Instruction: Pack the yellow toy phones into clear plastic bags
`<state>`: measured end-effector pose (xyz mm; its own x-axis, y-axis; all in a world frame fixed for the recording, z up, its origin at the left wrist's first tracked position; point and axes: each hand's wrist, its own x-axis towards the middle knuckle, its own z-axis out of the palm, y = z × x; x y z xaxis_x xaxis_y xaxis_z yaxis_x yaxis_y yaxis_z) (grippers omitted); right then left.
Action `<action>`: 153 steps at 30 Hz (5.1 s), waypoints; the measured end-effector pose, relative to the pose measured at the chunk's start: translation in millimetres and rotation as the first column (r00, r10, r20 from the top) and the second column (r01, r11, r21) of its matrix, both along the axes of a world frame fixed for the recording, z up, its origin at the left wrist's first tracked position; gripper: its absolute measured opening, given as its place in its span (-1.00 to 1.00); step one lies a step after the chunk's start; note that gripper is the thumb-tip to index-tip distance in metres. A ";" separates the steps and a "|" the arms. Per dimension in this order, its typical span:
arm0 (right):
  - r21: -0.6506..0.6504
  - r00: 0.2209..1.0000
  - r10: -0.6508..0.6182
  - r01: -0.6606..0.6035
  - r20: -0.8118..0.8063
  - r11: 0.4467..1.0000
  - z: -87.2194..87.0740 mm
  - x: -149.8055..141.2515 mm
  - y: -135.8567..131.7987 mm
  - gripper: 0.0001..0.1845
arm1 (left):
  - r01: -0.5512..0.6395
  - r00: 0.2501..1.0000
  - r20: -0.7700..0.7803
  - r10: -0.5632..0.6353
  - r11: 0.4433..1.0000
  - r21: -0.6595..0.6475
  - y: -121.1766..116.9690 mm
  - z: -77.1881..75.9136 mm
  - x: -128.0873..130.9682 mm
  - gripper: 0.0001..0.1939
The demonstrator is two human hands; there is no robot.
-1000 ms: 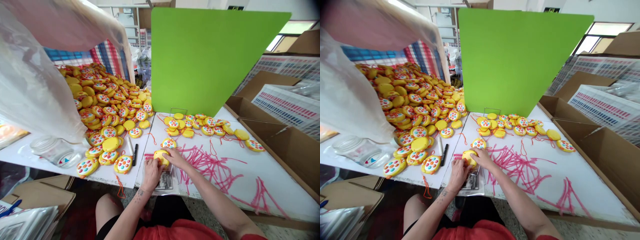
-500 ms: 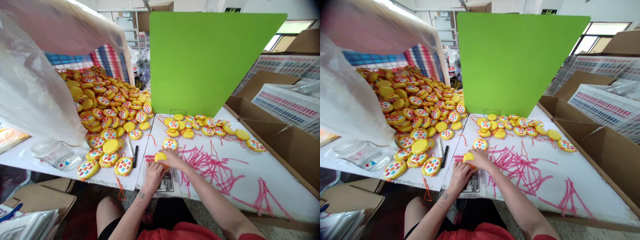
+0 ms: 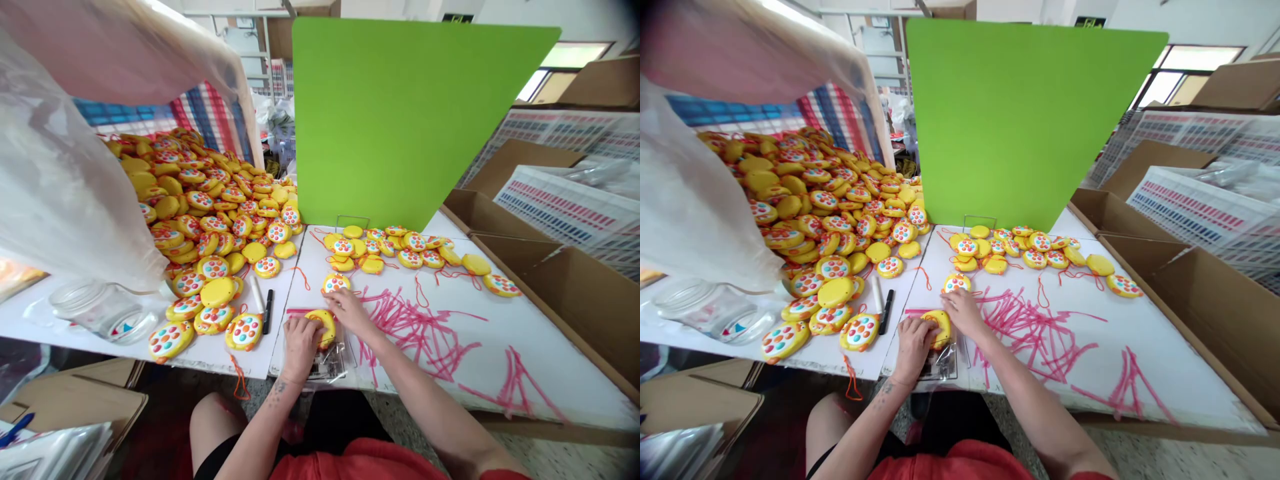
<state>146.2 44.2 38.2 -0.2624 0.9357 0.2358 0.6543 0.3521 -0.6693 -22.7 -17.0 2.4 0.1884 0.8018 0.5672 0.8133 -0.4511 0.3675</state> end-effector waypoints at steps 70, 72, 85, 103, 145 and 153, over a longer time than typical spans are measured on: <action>-0.066 0.645 -0.710 0.725 -0.283 0.685 -27.1 237.4 -34.5 -0.72 | 0.620 0.369 0.802 0.471 0.518 -0.589 8.3 14.5 -21.2 -0.45; -0.068 0.597 -0.774 0.781 -0.211 0.621 -28.2 268.4 -56.9 -0.72 | 0.628 0.364 0.793 0.489 0.499 -0.597 9.4 16.4 -21.7 -0.45; 0.613 0.393 -0.916 0.744 -0.079 0.266 -12.8 272.2 -99.1 -0.80 | 0.635 0.369 0.780 0.506 0.475 -0.609 11.0 16.1 -22.5 -0.53; 0.322 0.468 -0.880 0.824 0.075 0.466 -43.6 275.5 -118.3 -0.53 | 0.656 0.335 0.803 0.493 0.489 -0.574 9.7 8.9 -26.8 -0.52; -0.433 0.774 -0.181 -0.131 -0.607 0.892 -19.6 58.3 -42.0 -0.80 | 0.725 0.306 0.865 0.397 0.492 -0.482 -1.1 21.7 -30.2 -0.77; -0.425 0.767 -0.229 -0.062 -0.599 0.903 -16.7 45.8 -48.6 -0.65 | 0.691 0.331 0.868 0.370 0.532 -0.490 -3.9 23.8 -26.4 -0.63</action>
